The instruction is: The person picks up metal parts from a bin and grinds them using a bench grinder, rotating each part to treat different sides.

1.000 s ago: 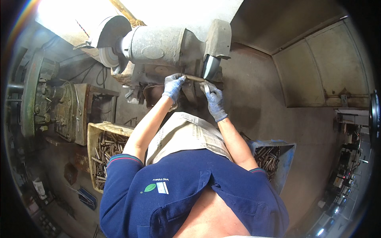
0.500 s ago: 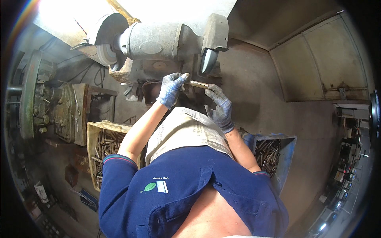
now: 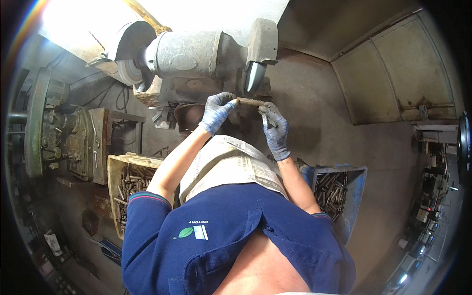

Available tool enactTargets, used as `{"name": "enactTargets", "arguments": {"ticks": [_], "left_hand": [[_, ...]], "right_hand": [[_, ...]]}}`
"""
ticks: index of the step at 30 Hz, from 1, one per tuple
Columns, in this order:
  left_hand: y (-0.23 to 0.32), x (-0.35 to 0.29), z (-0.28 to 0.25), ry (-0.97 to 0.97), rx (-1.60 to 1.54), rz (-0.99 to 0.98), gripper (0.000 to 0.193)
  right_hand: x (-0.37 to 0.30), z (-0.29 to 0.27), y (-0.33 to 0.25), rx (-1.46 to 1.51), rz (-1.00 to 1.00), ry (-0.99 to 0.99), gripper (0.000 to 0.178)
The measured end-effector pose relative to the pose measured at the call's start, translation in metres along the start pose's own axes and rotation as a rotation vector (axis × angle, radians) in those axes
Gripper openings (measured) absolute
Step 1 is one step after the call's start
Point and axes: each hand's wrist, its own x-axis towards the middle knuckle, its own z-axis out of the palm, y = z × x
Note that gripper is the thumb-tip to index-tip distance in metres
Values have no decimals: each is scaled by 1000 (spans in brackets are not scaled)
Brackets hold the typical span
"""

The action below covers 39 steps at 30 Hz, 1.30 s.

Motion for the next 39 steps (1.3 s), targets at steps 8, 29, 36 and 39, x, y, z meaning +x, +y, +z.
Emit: {"name": "enactTargets", "arguments": {"ticks": [8, 29, 36, 39], "left_hand": [[-28, 14, 9, 79, -51, 38, 12], [-39, 38, 23, 258, -249, -214, 7], [-48, 46, -7, 302, -236, -177, 7], [-45, 48, 1, 288, -133, -185, 7]], "right_hand": [[1, 5, 26, 436, 300, -10, 19], [10, 28, 61, 456, 517, 30, 20], [16, 57, 54, 497, 497, 28, 18], [11, 46, 62, 463, 544, -1, 21]]}}
